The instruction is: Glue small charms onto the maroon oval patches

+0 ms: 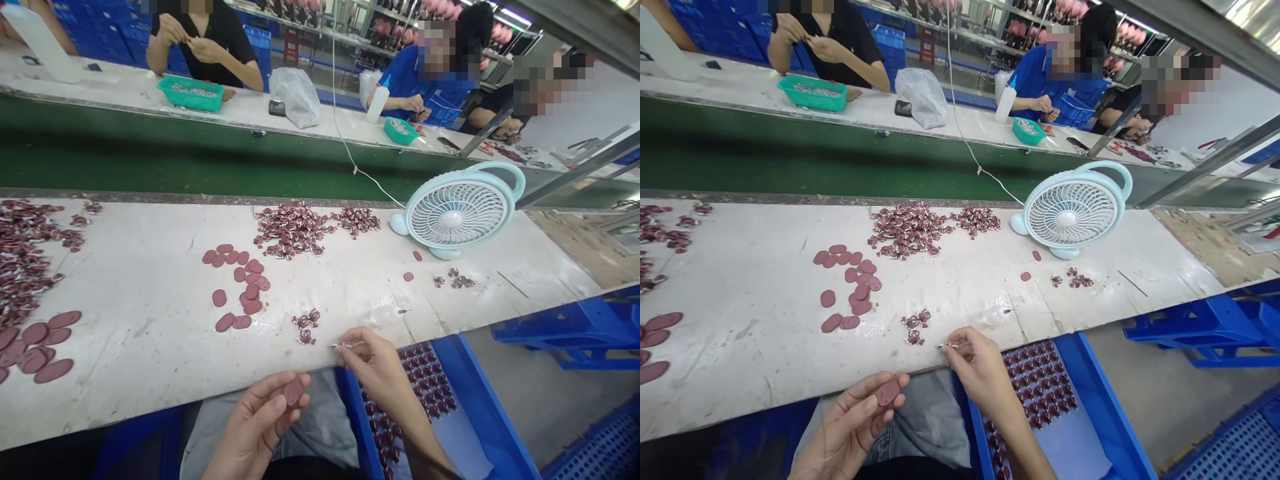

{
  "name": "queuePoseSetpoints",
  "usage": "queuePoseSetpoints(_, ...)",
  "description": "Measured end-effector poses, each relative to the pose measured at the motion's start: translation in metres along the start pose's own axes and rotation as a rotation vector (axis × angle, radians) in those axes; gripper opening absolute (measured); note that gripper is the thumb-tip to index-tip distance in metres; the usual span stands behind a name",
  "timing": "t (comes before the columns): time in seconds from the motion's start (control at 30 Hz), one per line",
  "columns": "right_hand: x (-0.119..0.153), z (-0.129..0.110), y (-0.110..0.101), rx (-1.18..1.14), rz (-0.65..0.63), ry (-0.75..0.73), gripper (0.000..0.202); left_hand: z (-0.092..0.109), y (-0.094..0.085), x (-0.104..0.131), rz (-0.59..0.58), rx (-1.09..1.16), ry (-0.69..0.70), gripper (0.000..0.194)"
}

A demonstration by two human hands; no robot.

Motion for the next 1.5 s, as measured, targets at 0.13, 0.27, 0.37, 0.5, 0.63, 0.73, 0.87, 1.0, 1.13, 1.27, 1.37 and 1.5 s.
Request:
queuePoseSetpoints(0.13,0.028,0.005,0.028,-0.341,-0.240,0.058,0.032,-0.004,0.004,0.001,-0.021,-0.015,0.009,0.039)
queuePoseSetpoints(0.27,0.047,-0.001,0.032,-0.359,-0.254,-0.015,0.017,0.001,0.006,0.005,-0.043,-0.032,0.032,0.037)
queuePoseSetpoints(0.37,0.047,-0.008,0.021,-0.238,-0.110,-0.165,0.014,0.004,0.008,0.007,-0.053,-0.059,0.058,0.037)
queuePoseSetpoints(0.5,0.051,-0.004,0.024,-0.285,-0.068,-0.131,0.008,0.005,0.012,0.012,-0.061,-0.105,0.156,0.035)
queuePoseSetpoints(0.63,0.062,0.003,0.038,-0.388,-0.075,-0.051,0.015,0.004,0.016,0.017,-0.067,-0.113,0.257,0.033)
queuePoseSetpoints(0.73,0.065,-0.001,0.041,-0.426,-0.063,-0.101,0.026,0.004,0.017,0.018,-0.067,-0.108,0.275,0.032)
queuePoseSetpoints(0.87,0.064,-0.016,0.033,-0.346,0.003,-0.269,0.033,0.007,0.016,0.019,-0.069,-0.150,0.325,0.033)
queuePoseSetpoints(1.0,0.062,-0.026,0.029,-0.264,0.047,-0.325,0.040,0.006,0.014,0.017,-0.090,-0.168,0.310,0.031)
queuePoseSetpoints(1.13,0.062,-0.027,0.035,-0.252,-0.041,-0.293,0.042,0.003,0.015,0.016,-0.133,-0.177,0.264,0.033)
queuePoseSetpoints(1.27,0.061,-0.023,0.037,-0.218,-0.086,-0.243,0.032,0.000,0.015,0.014,-0.161,-0.177,0.208,0.028)
queuePoseSetpoints(1.37,0.060,-0.024,0.037,-0.172,-0.130,-0.231,0.032,-0.003,0.011,0.009,-0.174,-0.200,0.180,0.025)
queuePoseSetpoints(1.5,0.058,-0.029,0.036,-0.148,-0.115,-0.212,0.027,-0.003,0.004,0.003,-0.196,-0.290,0.220,0.022)
Point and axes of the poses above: each hand's wrist, its own x-axis away from the middle knuckle, its own y-axis out of the palm, z = x × y, the point moved 7 cm from there along -x, towards the middle knuckle, and after that the axes turned 7 degrees about z, right-handed, at the moved point
